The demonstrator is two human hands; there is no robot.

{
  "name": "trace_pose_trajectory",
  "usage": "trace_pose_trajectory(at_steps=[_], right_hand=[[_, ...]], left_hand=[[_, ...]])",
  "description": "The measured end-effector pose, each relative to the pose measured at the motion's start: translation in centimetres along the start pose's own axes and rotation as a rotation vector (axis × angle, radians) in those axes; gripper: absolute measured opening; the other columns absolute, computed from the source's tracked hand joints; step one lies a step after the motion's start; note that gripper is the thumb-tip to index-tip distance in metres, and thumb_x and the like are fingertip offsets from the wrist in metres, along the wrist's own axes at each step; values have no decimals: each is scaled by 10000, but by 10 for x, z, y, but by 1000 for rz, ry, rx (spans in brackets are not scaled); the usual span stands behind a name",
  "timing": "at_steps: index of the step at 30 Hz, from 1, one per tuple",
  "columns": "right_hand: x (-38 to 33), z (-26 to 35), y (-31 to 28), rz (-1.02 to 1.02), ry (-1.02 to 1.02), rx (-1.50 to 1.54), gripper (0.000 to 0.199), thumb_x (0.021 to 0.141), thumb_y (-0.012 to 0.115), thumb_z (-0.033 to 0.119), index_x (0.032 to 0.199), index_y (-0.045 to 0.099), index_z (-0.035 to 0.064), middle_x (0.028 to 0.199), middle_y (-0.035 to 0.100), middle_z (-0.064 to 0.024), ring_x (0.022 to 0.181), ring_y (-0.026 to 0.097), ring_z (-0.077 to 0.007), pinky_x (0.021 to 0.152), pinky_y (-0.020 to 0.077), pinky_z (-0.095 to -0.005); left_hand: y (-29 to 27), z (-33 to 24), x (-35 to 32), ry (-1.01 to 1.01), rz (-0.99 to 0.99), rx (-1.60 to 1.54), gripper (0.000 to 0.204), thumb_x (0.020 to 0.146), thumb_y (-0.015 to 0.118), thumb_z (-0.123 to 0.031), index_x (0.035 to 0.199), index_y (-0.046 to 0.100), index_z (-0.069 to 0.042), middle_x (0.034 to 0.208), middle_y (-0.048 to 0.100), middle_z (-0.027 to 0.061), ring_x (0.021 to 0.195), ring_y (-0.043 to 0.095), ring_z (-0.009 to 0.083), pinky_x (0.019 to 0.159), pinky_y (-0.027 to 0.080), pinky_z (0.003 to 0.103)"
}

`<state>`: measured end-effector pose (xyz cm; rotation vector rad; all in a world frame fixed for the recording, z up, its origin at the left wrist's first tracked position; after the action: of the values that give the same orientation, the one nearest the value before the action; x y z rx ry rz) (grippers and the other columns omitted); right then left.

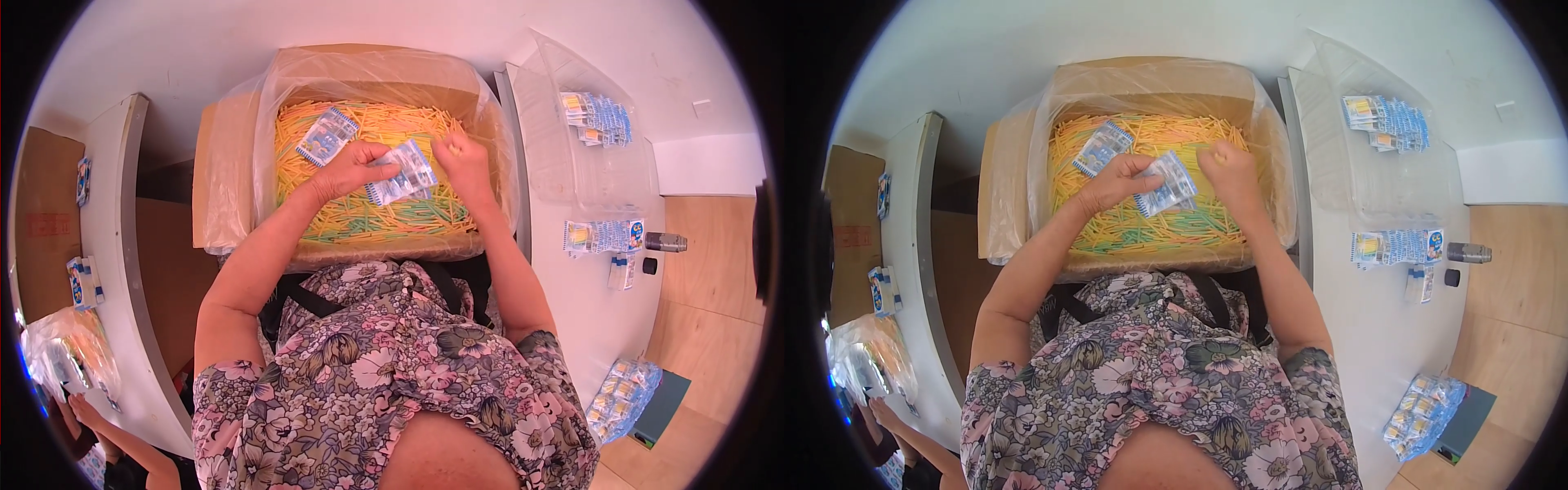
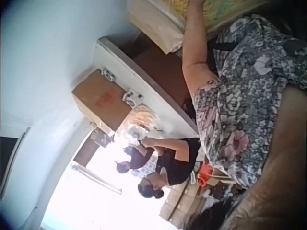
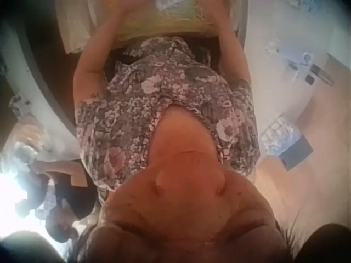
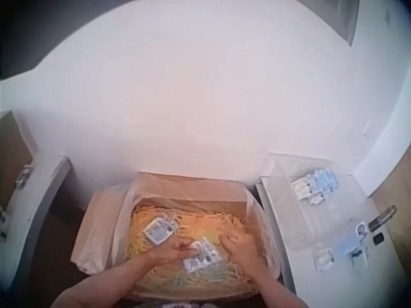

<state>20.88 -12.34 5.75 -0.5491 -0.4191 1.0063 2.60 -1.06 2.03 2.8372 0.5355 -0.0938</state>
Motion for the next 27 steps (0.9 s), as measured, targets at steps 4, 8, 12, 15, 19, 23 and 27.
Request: trace_pose_trajectory(at_steps=[4, 8, 12, 15, 19, 23, 27], right_hand=[[-51, -15, -7, 269, -180, -102, 181, 819, 640, 168, 756, 585, 8, 635, 548, -125, 581, 523, -176, 576, 433, -327], [-57, -6, -8, 377, -109, -271, 195, 823, 624, 193, 757, 581, 14, 661, 554, -164, 599, 528, -268, 586, 436, -363], [-53, -11, -13, 282, 28, -82, 230, 826, 610, 236, 762, 571, 19, 678, 561, -208, 633, 559, -373, 579, 439, -409], [-58, -10, -9, 309, -13, -154, 243, 830, 609, 239, 757, 562, 12, 684, 567, -212, 632, 561, -373, 578, 441, -410], [-57, -5, -8, 314, -35, -197, 250, 831, 607, 243, 754, 561, 10, 684, 573, -214, 627, 560, -373, 581, 445, -409], [-57, -11, -6, 250, -29, -132, 204, 836, 633, 152, 745, 543, -8, 634, 509, -120, 562, 485, -169, 567, 417, -303], [-46, 2, -9, 148, 5, 156, 232, 837, 643, 136, 700, 533, -15, 619, 520, -15, 585, 463, -95, 550, 388, -259]], left_hand=[[-4, 2, 4, -37, 10, -33, 213, 896, 610, -157, 1022, 673, 3, 901, 675, 3, 808, 583, 46, 723, 478, 224], [-15, 15, 7, -69, -76, 100, 208, 892, 613, -152, 1015, 679, 2, 859, 681, 5, 763, 592, 45, 692, 484, 222], [-38, 3, 1, -75, -272, 274, 225, 890, 605, -139, 1016, 667, 37, 854, 681, 23, 777, 595, 52, 675, 481, 215], [-73, 18, -4, 229, -632, 520, 140, 819, 652, -132, 867, 672, -2, 768, 672, 70, 691, 625, 188, 621, 483, 308], [-79, 1, -6, 235, -738, 1169, 112, 790, 648, -102, 861, 669, -19, 810, 667, 117, 705, 620, 310, 639, 489, 378], [-70, -17, -5, 616, -837, 1296, 107, 805, 633, -98, 873, 675, -26, 809, 675, 94, 692, 612, 299, 651, 488, 367], [-49, -7, -6, 249, -533, 147, 95, 841, 649, -92, 849, 683, -4, 792, 676, 17, 697, 602, 114, 650, 466, 244]])
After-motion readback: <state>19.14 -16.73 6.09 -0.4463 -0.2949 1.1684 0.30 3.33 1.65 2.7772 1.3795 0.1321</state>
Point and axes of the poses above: each hand's wrist, its own x-axis towards the middle knuckle, its own y-axis out of the palm, z = x × y, the point moved 1 cm from there along x, towards the middle knuckle
